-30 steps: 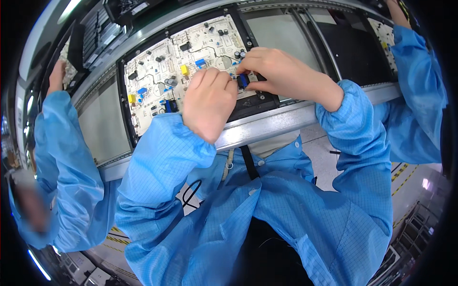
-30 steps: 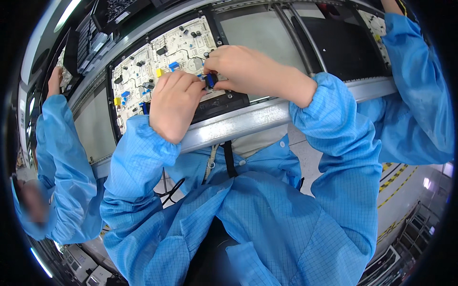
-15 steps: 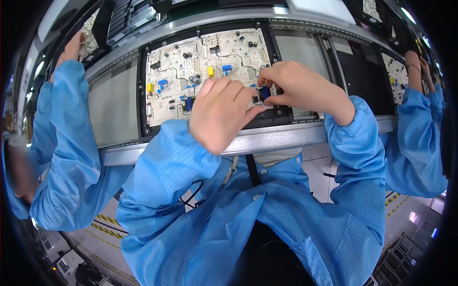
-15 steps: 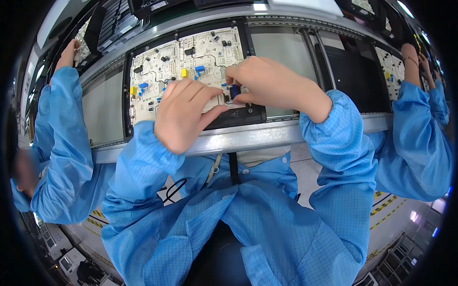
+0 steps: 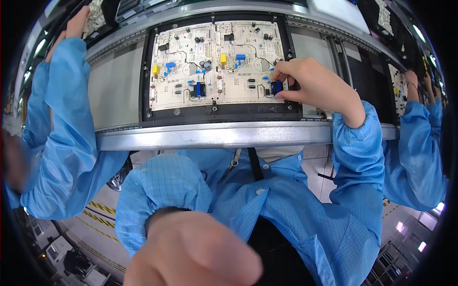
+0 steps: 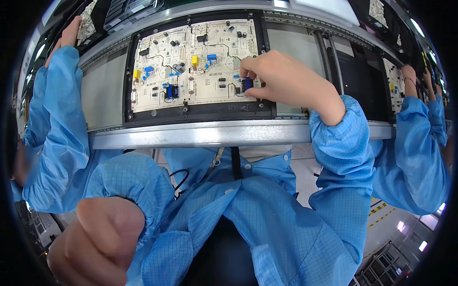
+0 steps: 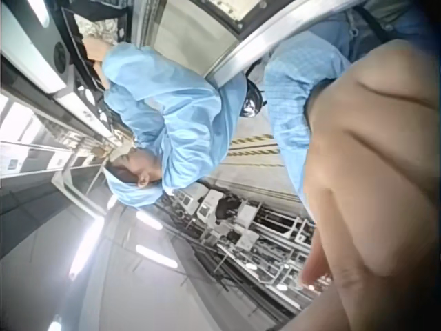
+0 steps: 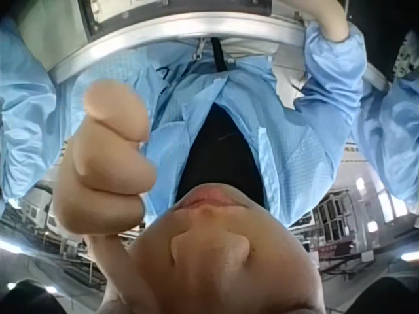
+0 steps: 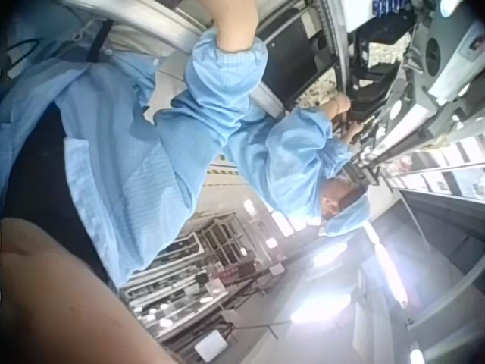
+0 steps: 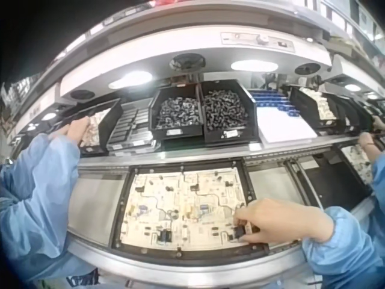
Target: Manually picking and placing electronic components onto printed circuit boards on an industrial assembly line.
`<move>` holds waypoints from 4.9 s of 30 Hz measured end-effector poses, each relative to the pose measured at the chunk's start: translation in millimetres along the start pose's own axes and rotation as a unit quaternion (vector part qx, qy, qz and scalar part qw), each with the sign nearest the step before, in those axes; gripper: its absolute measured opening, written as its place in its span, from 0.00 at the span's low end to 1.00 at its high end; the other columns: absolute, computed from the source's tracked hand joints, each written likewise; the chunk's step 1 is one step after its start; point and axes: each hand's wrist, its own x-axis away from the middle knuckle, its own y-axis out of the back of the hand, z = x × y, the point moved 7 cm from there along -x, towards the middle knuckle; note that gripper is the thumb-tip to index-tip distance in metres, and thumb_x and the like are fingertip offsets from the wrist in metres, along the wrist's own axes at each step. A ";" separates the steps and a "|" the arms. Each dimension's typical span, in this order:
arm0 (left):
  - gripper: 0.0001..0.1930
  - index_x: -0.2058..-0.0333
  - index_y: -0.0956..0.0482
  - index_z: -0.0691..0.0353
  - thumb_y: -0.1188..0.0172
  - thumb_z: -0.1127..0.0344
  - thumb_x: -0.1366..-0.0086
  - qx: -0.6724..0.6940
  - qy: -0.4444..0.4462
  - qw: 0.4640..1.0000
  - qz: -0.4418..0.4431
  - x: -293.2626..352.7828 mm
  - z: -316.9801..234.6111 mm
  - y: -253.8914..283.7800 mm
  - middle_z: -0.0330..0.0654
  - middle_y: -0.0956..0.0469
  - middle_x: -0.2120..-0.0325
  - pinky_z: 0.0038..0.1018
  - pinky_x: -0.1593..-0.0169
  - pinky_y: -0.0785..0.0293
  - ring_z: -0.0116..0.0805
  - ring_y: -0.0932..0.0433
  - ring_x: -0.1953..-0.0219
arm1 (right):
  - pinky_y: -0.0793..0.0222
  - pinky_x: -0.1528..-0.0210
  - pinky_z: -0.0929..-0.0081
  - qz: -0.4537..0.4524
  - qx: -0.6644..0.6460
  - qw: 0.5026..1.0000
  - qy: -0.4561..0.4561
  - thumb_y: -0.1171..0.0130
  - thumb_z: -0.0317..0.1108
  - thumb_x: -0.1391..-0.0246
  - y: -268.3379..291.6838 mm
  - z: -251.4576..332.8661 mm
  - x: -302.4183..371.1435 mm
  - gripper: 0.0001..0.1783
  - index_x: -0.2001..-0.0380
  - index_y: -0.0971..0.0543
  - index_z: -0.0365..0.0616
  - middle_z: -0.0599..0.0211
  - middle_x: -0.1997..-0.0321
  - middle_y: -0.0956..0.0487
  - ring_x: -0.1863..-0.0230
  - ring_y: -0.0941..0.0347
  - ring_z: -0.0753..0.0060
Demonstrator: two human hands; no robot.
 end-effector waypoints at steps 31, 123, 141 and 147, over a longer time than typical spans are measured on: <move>0.16 0.85 0.27 0.53 0.29 0.56 0.52 0.116 0.014 0.990 0.076 45.8 48.4 -22.4 0.31 0.33 0.82 0.32 0.76 0.46 0.32 0.36 0.82 | 0.38 0.74 0.71 -0.191 0.139 0.968 -0.090 0.44 0.33 0.47 58.8 -67.0 23.4 0.08 0.70 0.25 0.39 0.60 0.80 0.26 0.79 0.31 0.64; 0.08 0.83 0.28 0.57 0.38 0.68 0.51 -0.048 -0.043 0.996 -0.054 58.8 151.7 -87.0 0.33 0.34 0.84 0.22 0.78 0.39 0.27 0.35 0.81 | 0.33 0.66 0.72 -0.019 0.042 0.988 0.145 0.38 0.26 0.54 6.3 -69.4 -171.6 0.07 0.69 0.20 0.38 0.62 0.71 0.24 0.66 0.29 0.65; 0.05 0.76 0.28 0.60 0.44 0.69 0.54 -0.051 -0.035 0.997 -0.035 60.2 151.2 -98.2 0.35 0.33 0.82 0.23 0.73 0.36 0.28 0.32 0.78 | 0.33 0.64 0.73 -0.040 0.036 0.988 0.145 0.37 0.26 0.55 3.9 -71.7 -163.2 0.07 0.70 0.20 0.38 0.64 0.70 0.23 0.65 0.28 0.66; 0.07 0.82 0.29 0.56 0.39 0.68 0.51 -0.052 -0.043 0.996 -0.052 57.3 152.2 -100.4 0.33 0.36 0.84 0.21 0.77 0.39 0.26 0.36 0.81 | 0.33 0.60 0.74 -0.055 0.040 0.986 0.150 0.35 0.26 0.57 5.5 -73.8 -159.0 0.08 0.70 0.19 0.39 0.64 0.69 0.23 0.62 0.29 0.67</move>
